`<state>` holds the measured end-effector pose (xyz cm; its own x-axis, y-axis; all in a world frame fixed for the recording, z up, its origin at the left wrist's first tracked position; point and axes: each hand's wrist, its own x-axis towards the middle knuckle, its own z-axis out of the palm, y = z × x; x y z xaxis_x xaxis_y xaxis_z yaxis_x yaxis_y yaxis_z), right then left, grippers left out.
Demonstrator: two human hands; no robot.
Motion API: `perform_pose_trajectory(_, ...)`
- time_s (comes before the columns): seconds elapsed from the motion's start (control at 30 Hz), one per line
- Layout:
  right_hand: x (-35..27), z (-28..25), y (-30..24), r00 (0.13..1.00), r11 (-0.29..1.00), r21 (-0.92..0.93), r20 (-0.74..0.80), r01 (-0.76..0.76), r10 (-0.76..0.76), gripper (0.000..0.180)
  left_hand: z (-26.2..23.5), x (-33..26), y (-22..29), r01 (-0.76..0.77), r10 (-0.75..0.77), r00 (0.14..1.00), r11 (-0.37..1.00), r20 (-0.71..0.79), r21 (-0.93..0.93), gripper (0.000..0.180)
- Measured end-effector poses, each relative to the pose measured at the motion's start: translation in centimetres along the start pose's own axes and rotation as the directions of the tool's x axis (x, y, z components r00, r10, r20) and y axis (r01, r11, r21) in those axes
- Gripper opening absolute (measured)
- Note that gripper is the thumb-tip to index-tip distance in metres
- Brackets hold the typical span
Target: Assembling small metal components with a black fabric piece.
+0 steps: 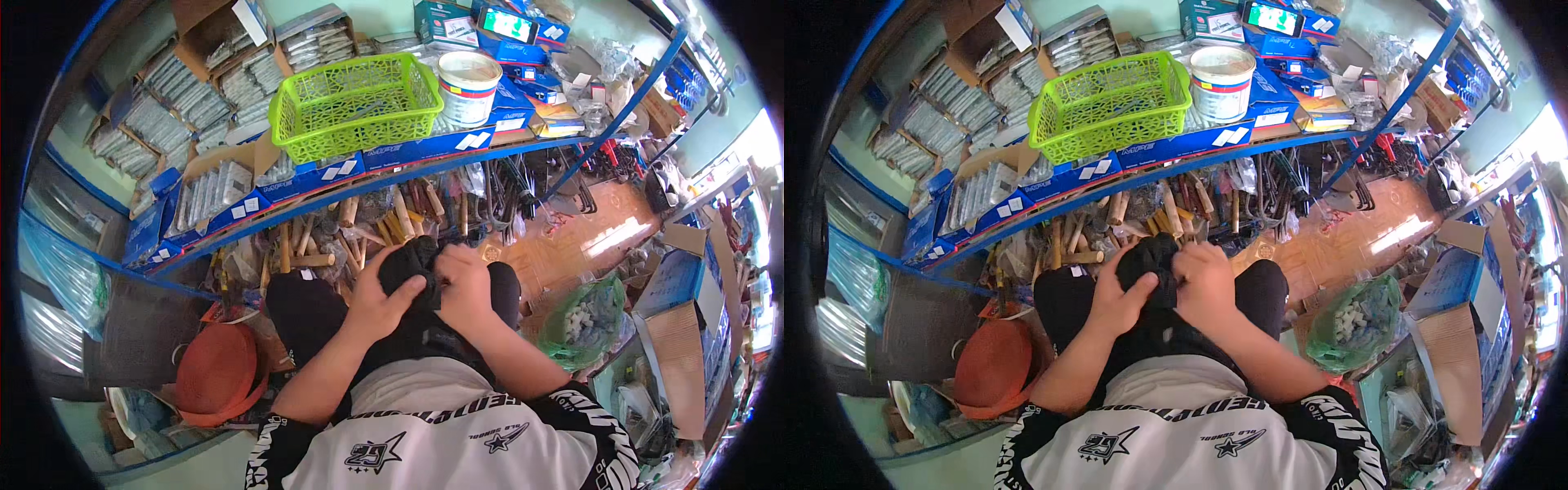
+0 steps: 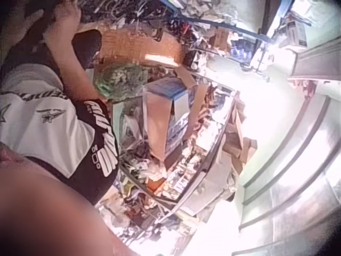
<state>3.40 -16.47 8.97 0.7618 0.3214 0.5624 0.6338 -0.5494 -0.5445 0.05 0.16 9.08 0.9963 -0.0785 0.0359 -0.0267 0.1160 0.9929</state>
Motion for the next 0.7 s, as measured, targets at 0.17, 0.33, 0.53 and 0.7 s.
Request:
perform_pose_trajectory(0.17, 1.5, -2.4, 0.6, 0.892, 0.927, 0.340, 0.451, -0.159, -0.012, 0.022, -1.3, -0.6, -4.4, -0.046, 0.131, 0.963, 0.941, -0.236, 0.334, 0.042)
perform_pose_trajectory(0.33, 0.9, -2.8, 1.1, 0.878, 0.643, 0.688, 0.476, -0.336, -0.049, 0.058, -2.5, -0.4, -1.6, 0.174, -0.175, 0.971, 0.985, -0.165, -0.021, 0.036)
perform_pose_trajectory(0.53, 0.7, -2.0, -1.3, 0.990, 0.864, 0.487, 0.108, -0.128, 0.087, 0.053, -1.0, -0.7, -0.6, -0.157, 0.161, 0.980, 0.987, 0.114, -0.041, 0.050)
perform_pose_trajectory(0.7, 0.2, -2.9, -0.5, 0.994, 0.920, 0.379, -0.005, 0.102, -0.109, 0.019, -1.7, -1.0, -1.6, -0.081, 0.083, 0.992, 0.997, 0.091, -0.019, 0.048)
